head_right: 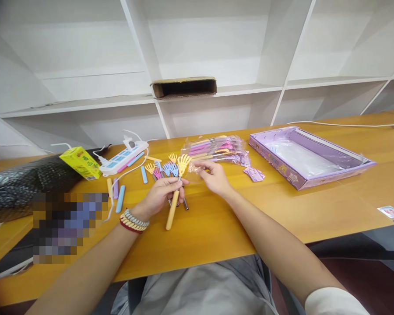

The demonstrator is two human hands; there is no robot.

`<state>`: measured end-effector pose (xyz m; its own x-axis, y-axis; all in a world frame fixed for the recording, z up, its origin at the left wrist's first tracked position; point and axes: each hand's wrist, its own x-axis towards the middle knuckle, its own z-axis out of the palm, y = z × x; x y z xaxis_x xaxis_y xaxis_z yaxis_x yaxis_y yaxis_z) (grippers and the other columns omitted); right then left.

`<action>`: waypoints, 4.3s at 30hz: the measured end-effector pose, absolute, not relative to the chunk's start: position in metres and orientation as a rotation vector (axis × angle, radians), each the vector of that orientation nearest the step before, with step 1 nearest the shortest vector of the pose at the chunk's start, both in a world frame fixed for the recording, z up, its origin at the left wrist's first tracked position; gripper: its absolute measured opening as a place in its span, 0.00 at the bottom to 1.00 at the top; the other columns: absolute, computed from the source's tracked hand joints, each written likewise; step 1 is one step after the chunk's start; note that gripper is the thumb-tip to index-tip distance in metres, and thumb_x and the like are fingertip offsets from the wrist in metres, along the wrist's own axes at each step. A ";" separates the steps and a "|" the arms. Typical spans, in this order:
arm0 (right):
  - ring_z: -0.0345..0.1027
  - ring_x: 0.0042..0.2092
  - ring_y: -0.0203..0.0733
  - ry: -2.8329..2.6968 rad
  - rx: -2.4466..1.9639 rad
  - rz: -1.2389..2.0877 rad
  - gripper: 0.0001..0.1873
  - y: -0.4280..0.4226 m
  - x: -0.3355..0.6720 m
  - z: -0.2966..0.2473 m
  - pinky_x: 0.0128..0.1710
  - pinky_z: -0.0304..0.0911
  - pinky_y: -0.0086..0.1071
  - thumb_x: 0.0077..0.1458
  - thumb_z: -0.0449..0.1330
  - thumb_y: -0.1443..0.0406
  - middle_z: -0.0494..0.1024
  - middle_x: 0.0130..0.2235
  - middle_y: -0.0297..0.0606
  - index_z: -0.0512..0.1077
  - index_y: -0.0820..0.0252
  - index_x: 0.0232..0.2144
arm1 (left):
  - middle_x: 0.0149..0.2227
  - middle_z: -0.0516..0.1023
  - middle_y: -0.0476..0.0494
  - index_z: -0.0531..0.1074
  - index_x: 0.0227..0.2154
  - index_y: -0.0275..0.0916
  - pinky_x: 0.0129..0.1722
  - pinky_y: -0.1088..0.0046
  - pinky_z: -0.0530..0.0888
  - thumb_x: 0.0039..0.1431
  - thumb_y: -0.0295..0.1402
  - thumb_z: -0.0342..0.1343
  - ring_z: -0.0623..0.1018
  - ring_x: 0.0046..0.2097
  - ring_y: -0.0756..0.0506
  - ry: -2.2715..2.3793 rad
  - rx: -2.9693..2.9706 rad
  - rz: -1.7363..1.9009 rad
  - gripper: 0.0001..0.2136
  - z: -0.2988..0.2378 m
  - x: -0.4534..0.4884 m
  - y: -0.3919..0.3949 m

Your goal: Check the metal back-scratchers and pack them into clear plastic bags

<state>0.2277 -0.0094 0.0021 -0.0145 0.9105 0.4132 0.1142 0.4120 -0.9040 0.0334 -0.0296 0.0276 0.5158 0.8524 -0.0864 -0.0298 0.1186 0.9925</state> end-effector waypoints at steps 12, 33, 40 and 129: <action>0.64 0.30 0.33 -1.402 -0.765 1.273 0.12 -0.024 0.211 0.011 0.33 0.61 0.29 0.45 0.63 0.58 0.72 0.28 0.33 0.73 0.62 0.29 | 0.30 0.78 0.40 0.59 0.43 0.37 0.17 0.79 0.67 0.51 0.42 0.57 0.78 0.25 0.46 0.747 1.387 0.697 0.21 0.019 0.057 -0.046; 0.68 0.28 0.37 -1.132 -0.699 1.618 0.12 -0.026 0.217 0.022 0.23 0.68 0.33 0.46 0.62 0.59 0.72 0.29 0.35 0.66 0.61 0.30 | 0.22 0.73 0.48 0.74 0.28 0.33 0.20 0.76 0.68 0.49 0.45 0.56 0.72 0.24 0.50 0.981 1.435 1.090 0.16 0.014 0.047 -0.024; 0.51 0.13 0.29 -1.300 -0.831 1.478 0.15 -0.030 0.225 0.030 0.10 0.48 0.23 0.55 0.51 0.52 0.65 0.18 0.26 0.59 0.56 0.31 | 0.33 0.77 0.41 0.74 0.34 0.31 0.27 0.73 0.75 0.45 0.42 0.61 0.77 0.31 0.48 0.940 1.032 1.413 0.18 0.019 0.033 -0.009; 0.50 0.22 0.29 -1.936 -1.082 0.532 0.18 -0.041 0.222 0.028 0.22 0.48 0.25 0.54 0.52 0.52 0.61 0.20 0.28 0.63 0.62 0.26 | 0.39 0.78 0.41 0.76 0.37 0.35 0.38 0.74 0.71 0.47 0.34 0.62 0.75 0.39 0.47 0.640 1.393 1.050 0.13 0.022 0.042 -0.032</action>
